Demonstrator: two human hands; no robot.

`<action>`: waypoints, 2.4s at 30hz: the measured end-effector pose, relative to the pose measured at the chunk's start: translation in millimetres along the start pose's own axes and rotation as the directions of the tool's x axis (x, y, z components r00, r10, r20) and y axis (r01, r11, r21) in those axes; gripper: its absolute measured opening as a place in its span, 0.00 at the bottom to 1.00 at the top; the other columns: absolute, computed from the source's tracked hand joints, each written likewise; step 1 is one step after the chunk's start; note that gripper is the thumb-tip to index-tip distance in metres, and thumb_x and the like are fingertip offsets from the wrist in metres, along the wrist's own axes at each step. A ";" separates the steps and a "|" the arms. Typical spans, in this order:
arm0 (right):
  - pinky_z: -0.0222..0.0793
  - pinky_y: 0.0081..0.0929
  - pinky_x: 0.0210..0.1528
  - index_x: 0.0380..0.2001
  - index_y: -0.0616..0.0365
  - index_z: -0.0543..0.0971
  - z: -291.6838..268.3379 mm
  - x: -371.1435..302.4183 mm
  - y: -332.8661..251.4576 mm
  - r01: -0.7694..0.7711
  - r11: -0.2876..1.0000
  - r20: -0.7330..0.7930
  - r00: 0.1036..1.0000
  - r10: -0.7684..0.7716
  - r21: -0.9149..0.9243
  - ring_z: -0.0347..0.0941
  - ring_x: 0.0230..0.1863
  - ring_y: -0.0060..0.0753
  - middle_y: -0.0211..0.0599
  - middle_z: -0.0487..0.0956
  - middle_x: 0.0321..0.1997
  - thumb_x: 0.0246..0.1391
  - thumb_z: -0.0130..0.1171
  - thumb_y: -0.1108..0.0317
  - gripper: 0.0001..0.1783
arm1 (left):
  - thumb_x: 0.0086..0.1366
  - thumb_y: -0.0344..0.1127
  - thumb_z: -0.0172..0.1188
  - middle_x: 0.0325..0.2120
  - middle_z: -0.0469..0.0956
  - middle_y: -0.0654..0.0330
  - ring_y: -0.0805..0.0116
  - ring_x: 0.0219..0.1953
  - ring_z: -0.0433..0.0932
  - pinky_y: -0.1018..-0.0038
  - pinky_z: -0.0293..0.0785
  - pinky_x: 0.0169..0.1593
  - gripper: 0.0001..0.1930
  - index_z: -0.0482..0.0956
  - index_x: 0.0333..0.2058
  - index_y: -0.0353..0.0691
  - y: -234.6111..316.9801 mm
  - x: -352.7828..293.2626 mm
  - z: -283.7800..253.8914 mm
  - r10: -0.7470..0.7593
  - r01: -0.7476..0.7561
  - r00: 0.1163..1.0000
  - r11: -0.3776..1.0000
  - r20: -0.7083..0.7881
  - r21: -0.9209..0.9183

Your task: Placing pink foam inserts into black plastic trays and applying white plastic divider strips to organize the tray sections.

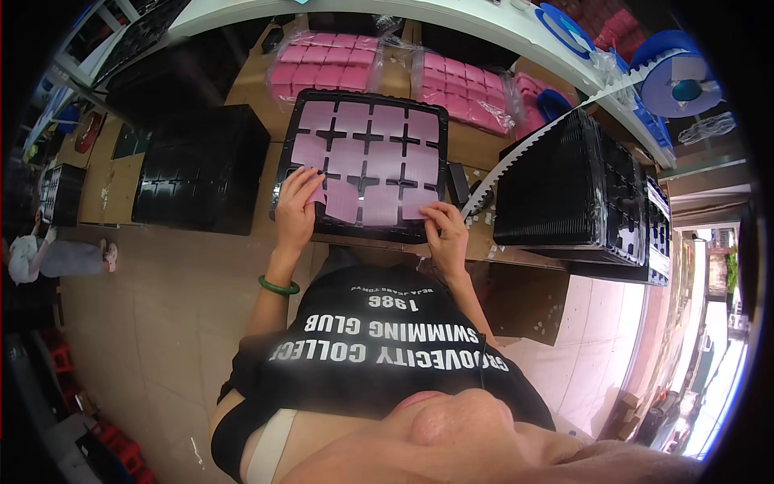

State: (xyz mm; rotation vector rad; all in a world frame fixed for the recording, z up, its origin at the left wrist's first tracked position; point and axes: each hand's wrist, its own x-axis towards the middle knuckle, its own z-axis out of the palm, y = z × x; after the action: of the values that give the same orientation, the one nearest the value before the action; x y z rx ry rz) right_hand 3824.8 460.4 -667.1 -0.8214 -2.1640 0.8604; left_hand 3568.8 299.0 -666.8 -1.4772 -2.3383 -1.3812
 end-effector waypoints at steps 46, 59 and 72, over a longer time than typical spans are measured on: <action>0.73 0.20 0.42 0.40 0.61 0.84 -137.7 98.4 23.9 0.261 0.963 -0.389 0.896 -0.214 0.071 0.79 0.39 0.28 0.37 0.82 0.42 0.53 0.60 0.83 0.12 | 0.55 0.15 0.53 0.44 0.81 0.55 0.54 0.54 0.77 0.65 0.72 0.57 0.20 0.83 0.43 0.38 109.0 94.5 37.2 0.306 -0.317 0.922 0.948 -0.236 -0.010; 0.74 0.22 0.43 0.38 0.61 0.84 -125.0 24.3 100.3 0.009 0.999 -0.092 0.996 -0.004 0.049 0.78 0.39 0.28 0.36 0.81 0.42 0.54 0.58 0.81 0.10 | 0.58 0.19 0.54 0.45 0.81 0.55 0.53 0.55 0.76 0.63 0.72 0.58 0.16 0.83 0.43 0.38 84.3 11.6 102.2 0.084 -0.085 0.996 0.994 -0.022 -0.065; 0.73 0.26 0.41 0.38 0.59 0.83 -148.8 -1.8 103.8 0.025 0.998 -0.016 1.000 -0.024 0.057 0.78 0.41 0.35 0.37 0.80 0.43 0.54 0.59 0.78 0.09 | 0.60 0.19 0.54 0.45 0.82 0.56 0.55 0.55 0.76 0.64 0.71 0.58 0.14 0.84 0.42 0.37 128.0 -8.6 109.1 0.004 -0.013 0.993 0.997 -0.121 -0.076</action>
State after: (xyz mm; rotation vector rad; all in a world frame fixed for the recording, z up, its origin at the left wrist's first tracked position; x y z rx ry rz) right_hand 3969.2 570.1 -661.5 -0.7698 -2.1219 0.8962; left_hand 3711.2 387.8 -652.8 -1.3779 -2.2285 -1.5290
